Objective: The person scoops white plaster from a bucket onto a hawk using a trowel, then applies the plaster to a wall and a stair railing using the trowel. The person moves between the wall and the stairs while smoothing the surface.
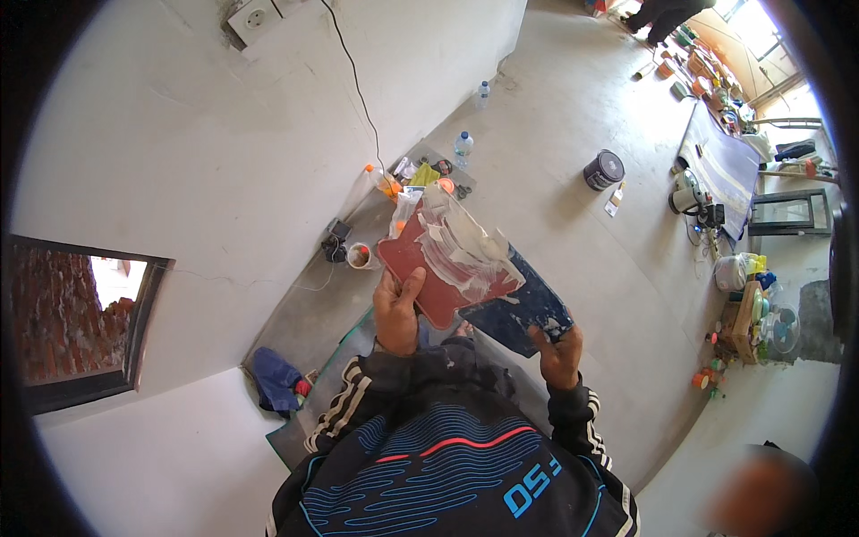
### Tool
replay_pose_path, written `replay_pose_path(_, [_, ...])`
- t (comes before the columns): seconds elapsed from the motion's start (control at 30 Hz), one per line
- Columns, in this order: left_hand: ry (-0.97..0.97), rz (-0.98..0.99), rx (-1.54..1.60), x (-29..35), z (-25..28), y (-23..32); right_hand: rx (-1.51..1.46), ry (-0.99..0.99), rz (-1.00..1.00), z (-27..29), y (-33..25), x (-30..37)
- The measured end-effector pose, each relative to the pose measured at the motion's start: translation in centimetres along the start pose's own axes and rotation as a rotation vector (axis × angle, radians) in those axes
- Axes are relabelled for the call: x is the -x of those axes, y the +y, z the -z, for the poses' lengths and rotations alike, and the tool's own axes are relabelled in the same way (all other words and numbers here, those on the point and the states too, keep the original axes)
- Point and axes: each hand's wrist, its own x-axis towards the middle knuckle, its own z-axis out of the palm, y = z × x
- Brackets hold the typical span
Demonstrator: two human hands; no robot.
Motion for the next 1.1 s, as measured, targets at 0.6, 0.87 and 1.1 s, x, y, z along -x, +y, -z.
replay_pose_path(0.6, [-0.052,0.007,0.081,-0.4,0.1,0.3,0.070,-0.002,-0.005,0.7,1.1,0.8])
replay_pose_path(0.87, [-0.030,-0.036,0.137,0.5,-0.6,1.8,-0.612,0.318,-0.208,6.2,4.3,-2.7])
replay_pose_path(1.1, [-0.061,0.021,0.100,-0.4,-0.3,3.2,0.041,0.206,0.083,11.7,-2.5,-6.6])
